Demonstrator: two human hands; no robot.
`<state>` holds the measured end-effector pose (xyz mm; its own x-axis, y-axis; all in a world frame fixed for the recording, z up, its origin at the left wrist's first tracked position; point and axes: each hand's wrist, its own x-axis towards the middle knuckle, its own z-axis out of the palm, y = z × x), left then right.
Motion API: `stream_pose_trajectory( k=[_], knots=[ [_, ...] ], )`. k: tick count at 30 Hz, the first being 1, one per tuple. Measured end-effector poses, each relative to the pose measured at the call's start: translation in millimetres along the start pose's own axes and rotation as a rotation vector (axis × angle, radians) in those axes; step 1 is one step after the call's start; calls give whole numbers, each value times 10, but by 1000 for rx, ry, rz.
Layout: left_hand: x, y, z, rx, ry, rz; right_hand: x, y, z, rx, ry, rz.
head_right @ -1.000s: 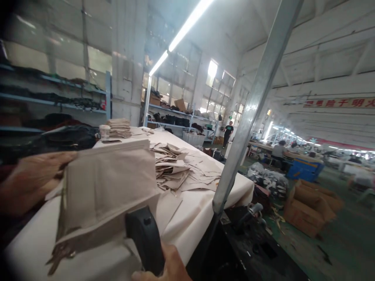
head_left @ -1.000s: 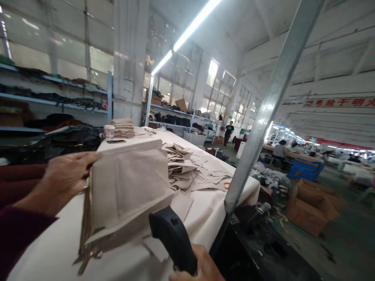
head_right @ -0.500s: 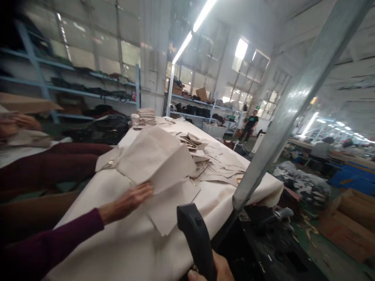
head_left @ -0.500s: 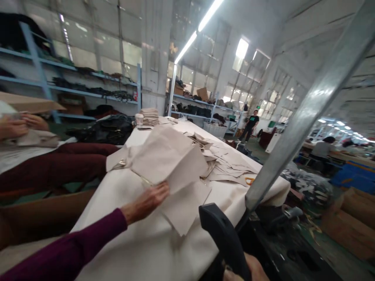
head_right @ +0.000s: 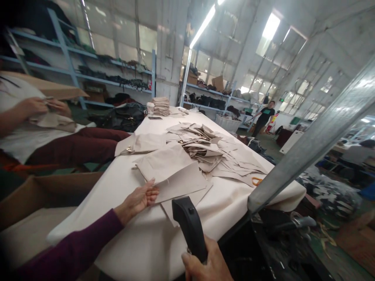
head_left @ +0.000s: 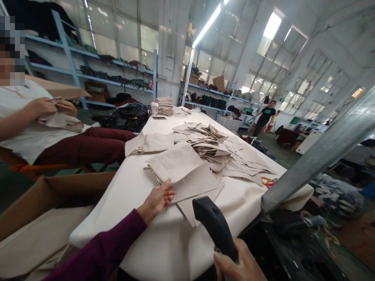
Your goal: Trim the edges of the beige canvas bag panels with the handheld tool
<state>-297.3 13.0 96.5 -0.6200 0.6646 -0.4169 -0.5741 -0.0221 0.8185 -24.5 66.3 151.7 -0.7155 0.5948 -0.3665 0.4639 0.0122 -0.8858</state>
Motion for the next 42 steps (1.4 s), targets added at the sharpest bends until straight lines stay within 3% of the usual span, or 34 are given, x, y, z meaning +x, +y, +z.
stream_pose_trajectory(
  k=[6, 11, 13, 18, 22, 25, 30, 37, 42],
  knots=[
    [66, -287, -1, 33, 53, 196, 289, -142, 82, -24, -122, 15],
    [-32, -493, -4, 390, 36, 477, 364, -242, 76, -62, -150, 18],
    [-33, -525, -2, 471, 42, 525, 378, -259, 94, -77, -153, 17],
    [-5, -522, -52, 474, -84, 520, 544, -257, 220, -32, -143, 52],
    [-8, -506, -95, 462, -170, 493, 716, -315, 248, 5, -118, -44],
    [-8, -493, -94, 414, -158, 441, 706, -366, 192, 35, -102, -47],
    [16, -480, -82, 345, -130, 402, 513, -298, 142, -3, -187, 11],
    [-23, -478, -97, 394, -177, 430, 634, -313, 235, 1, -111, -46],
    [-49, -476, -73, 423, -161, 447, 596, -365, 105, 28, 4, -118]
  ],
)
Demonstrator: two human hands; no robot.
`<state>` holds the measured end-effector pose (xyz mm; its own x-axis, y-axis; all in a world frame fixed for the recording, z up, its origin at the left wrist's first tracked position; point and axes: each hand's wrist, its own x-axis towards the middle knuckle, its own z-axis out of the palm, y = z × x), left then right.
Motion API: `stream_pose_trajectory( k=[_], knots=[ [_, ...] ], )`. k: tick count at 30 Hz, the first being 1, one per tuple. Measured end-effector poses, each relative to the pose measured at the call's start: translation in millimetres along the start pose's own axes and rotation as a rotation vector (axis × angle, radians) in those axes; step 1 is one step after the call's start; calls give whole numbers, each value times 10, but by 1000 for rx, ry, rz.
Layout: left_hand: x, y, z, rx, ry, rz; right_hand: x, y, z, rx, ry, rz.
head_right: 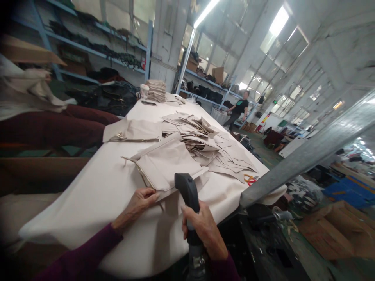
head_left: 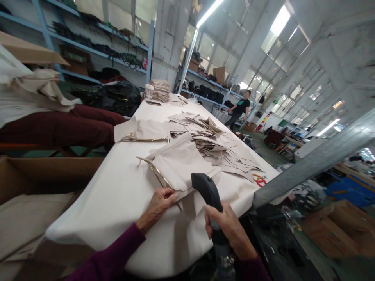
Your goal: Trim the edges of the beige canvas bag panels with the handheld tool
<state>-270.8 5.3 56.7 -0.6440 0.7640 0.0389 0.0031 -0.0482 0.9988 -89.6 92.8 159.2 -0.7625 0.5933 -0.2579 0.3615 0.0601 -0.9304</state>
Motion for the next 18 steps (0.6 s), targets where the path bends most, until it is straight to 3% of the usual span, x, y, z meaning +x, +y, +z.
stream_pose_trajectory(
  k=[6, 11, 15, 18],
  knots=[
    [3, -58, 6, -17, -44, 16, -264, 121, -2, 20, -113, 74],
    [-1, -65, 8, 103, -127, 80, -78, 216, 119, 42, -135, 25],
    [-88, -34, 19, 185, -147, 95, 53, 237, 68, 49, -51, 1],
    [-206, 45, -67, 222, -232, 55, -11, 226, 8, 45, -76, -5]
  ],
)
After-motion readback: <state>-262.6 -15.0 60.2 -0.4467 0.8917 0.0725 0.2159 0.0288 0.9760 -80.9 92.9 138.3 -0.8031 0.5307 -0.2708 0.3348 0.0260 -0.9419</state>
